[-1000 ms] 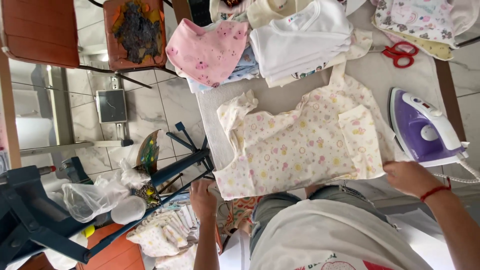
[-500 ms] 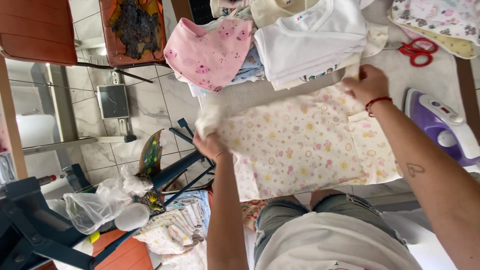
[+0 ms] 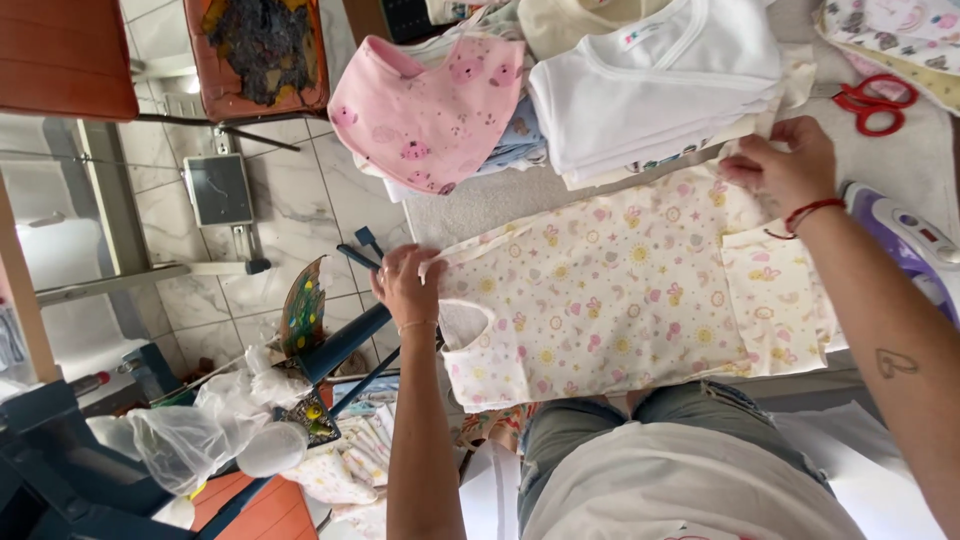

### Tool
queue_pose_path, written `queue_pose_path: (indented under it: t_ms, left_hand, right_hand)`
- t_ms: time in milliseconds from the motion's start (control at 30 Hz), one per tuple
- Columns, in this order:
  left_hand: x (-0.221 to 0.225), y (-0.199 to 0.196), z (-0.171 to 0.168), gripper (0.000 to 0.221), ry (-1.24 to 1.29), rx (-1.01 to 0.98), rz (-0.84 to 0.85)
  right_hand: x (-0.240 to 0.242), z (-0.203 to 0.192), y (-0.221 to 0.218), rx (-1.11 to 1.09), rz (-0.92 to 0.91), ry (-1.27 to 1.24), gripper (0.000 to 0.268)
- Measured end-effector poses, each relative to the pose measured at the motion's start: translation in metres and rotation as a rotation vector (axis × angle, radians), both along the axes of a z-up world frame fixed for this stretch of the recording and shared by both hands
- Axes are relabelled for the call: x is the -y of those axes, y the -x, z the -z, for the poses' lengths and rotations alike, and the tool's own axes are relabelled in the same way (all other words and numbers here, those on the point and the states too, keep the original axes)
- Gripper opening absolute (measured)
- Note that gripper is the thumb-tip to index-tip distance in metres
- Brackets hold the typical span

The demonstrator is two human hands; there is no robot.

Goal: Ironing and folding baby clothes on a table

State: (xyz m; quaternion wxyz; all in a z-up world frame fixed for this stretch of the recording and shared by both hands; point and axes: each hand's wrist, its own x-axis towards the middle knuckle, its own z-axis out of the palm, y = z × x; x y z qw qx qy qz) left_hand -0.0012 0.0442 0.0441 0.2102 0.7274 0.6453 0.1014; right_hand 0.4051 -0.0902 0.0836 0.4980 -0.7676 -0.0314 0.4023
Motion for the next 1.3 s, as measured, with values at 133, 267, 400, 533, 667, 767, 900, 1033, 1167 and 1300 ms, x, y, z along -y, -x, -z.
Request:
queue_pose_path:
  t_ms: [133,267,400,533,667,767,900,1033,1167,1300]
  left_hand:
    - [-0.018,0.006,0.002,0.022,-0.101,0.048,0.160]
    - [-0.021,0.010,-0.008,0.014,-0.156,0.149,0.430]
    - [-0.012,0.011,-0.003,0.010,-0.136,0.024,0.429]
    - [-0.014,0.011,0.001,0.008,-0.146,0.051,0.383]
    - [-0.019,0.009,0.006,0.015,-0.127,-0.006,0.390]
    - [-0.026,0.010,0.005,0.016,-0.142,-0.026,0.494]
    - [-0.040,0.004,-0.015,0.009,-0.071,0.146,0.373]
    - [-0.039,-0.003,-0.018,0.009,-0.039,-0.056,0.347]
    - [-0.034,-0.014,-0.014,0.009,-0.121,-0.285,0.298]
    - [-0.015,-0.038,-0.018,0.020,-0.406,-0.260,0.313]
  right_hand:
    - [0.006,0.009,-0.009,0.021,-0.034,-0.024,0.022]
    - [0.015,0.032,-0.013,0.097,-0.035,-0.047,0.024]
    - [0.011,0.026,-0.004,0.159,-0.045,-0.001,0.020]
    - [0.012,0.039,-0.006,0.223,-0.045,0.007,0.020]
    - [0.015,0.051,-0.012,0.257,-0.050,-0.021,0.021]
    - [0.010,0.035,-0.006,0.239,-0.061,-0.010,0.020]
    - [0.006,0.029,-0.006,0.189,0.017,-0.002,0.020]
    - [0.008,0.038,-0.005,0.259,0.076,0.012,0.021]
    - [0.007,0.034,0.002,0.315,0.063,-0.047,0.017]
    - [0.049,-0.011,-0.002,0.520,-0.251,-0.069,0.043]
